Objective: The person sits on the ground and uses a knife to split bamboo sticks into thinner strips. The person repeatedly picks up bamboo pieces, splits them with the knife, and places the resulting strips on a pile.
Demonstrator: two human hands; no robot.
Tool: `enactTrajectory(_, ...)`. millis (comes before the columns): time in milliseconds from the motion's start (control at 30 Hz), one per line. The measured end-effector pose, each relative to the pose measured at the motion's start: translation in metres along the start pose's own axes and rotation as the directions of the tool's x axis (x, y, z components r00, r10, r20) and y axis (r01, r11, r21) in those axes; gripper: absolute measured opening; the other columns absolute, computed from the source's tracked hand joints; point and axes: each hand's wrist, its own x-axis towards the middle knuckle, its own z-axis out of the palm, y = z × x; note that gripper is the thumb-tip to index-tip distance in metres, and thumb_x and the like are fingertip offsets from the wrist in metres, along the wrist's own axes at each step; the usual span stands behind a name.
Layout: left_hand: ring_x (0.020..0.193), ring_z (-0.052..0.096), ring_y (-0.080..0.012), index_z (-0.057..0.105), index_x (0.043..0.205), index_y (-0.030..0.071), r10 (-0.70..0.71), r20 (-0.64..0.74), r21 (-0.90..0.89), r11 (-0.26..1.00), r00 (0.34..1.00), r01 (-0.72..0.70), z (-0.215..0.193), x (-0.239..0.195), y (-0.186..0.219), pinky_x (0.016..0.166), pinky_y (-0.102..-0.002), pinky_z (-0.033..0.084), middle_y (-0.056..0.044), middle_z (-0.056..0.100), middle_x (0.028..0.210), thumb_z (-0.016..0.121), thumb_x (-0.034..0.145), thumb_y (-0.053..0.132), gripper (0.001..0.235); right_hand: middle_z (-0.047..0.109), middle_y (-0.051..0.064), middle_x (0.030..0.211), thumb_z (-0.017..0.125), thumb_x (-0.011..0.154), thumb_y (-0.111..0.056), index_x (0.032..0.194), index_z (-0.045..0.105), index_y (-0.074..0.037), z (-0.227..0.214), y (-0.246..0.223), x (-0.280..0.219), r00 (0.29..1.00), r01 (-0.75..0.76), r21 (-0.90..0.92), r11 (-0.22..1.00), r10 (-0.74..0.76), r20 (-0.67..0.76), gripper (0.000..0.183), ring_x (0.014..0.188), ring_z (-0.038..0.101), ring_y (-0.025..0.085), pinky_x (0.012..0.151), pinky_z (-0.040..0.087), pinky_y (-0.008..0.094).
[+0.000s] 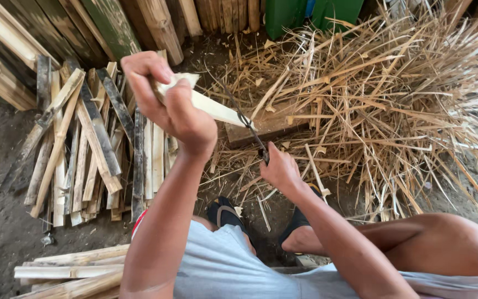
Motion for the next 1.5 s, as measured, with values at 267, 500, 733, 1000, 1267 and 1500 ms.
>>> enactTrajectory(267, 0.081, 0.032, -0.0159, 0.036, 0.092, 0.005, -0.054, -0.018, -0.043, 0.998, 0.998, 0.054, -0.010, 0.003, -0.004, 0.070, -0.030, 0.030, -0.007, 0.037, 0.092, 0.041, 0.083, -0.002, 0.012, 0.069, 0.022, 0.072, 0.070, 0.085, -0.018, 0.107, 0.056, 0.001, 0.029, 0.027, -0.012, 0.790, 0.537, -0.043, 0.842, -0.520, -0.325, 0.032, 0.062, 0.067, 0.041, 0.054, 0.053, 0.047)
enactTrajectory(500, 0.079, 0.032, -0.0156, 0.037, 0.091, 0.007, -0.054, -0.027, -0.023, 0.998, 0.998, 0.054, -0.014, 0.016, -0.012, 0.067, -0.029, 0.031, -0.006, 0.037, 0.090, 0.042, 0.082, -0.001, 0.014, 0.068, 0.023, 0.068, 0.068, 0.085, -0.014, 0.114, 0.055, 0.001, 0.021, 0.021, 0.019, 0.975, 0.180, -0.015, 0.984, -0.180, -0.127, 0.036, 0.058, 0.066, 0.040, 0.052, 0.052, 0.048)
enactTrajectory(733, 0.077, 0.031, -0.0166, 0.037, 0.090, 0.007, -0.064, -0.036, -0.052, 0.997, 0.997, 0.062, -0.021, 0.014, -0.028, 0.069, -0.031, 0.031, -0.007, 0.038, 0.092, 0.041, 0.084, -0.003, 0.012, 0.070, 0.019, 0.079, 0.062, 0.092, -0.018, 0.112, 0.054, -0.001, 0.039, 0.024, 0.015, 0.990, 0.132, 0.051, 0.990, -0.129, -0.059, 0.027, 0.064, 0.071, 0.041, 0.056, 0.057, 0.048)
enactTrajectory(1000, 0.075, 0.031, -0.0150, 0.038, 0.094, 0.010, -0.031, -0.039, -0.070, 0.997, 0.999, 0.028, -0.030, 0.026, -0.037, 0.063, -0.029, 0.030, -0.005, 0.039, 0.089, 0.043, 0.085, -0.002, 0.016, 0.071, 0.026, 0.078, 0.066, 0.087, -0.020, 0.124, 0.054, 0.001, 0.042, 0.042, 0.037, 0.999, 0.035, 0.004, 0.999, -0.034, -0.025, 0.044, 0.071, 0.072, 0.044, 0.065, 0.054, 0.049)
enactTrajectory(1267, 0.074, 0.033, -0.0150, 0.040, 0.091, 0.009, -0.074, -0.044, -0.035, 0.997, 0.996, 0.073, -0.036, 0.032, -0.041, 0.063, -0.028, 0.031, -0.006, 0.041, 0.089, 0.042, 0.087, -0.001, 0.011, 0.070, 0.029, 0.090, 0.071, 0.082, -0.023, 0.126, 0.056, 0.003, 0.094, 0.116, 0.098, 0.999, -0.023, -0.137, 0.990, 0.019, -0.035, 0.053, 0.082, 0.067, 0.049, 0.070, 0.053, 0.055)
enactTrajectory(1500, 0.073, 0.033, -0.0145, 0.041, 0.093, 0.010, -0.039, -0.013, -0.071, 0.997, 0.999, 0.038, -0.033, 0.026, -0.054, 0.064, -0.027, 0.031, -0.006, 0.042, 0.090, 0.041, 0.088, -0.003, 0.014, 0.073, 0.028, 0.092, 0.068, 0.090, -0.030, 0.140, 0.051, 0.005, 0.126, 0.179, 0.097, 0.992, 0.087, -0.086, 0.993, -0.094, -0.088, 0.063, 0.085, 0.070, 0.045, 0.076, 0.055, 0.051)
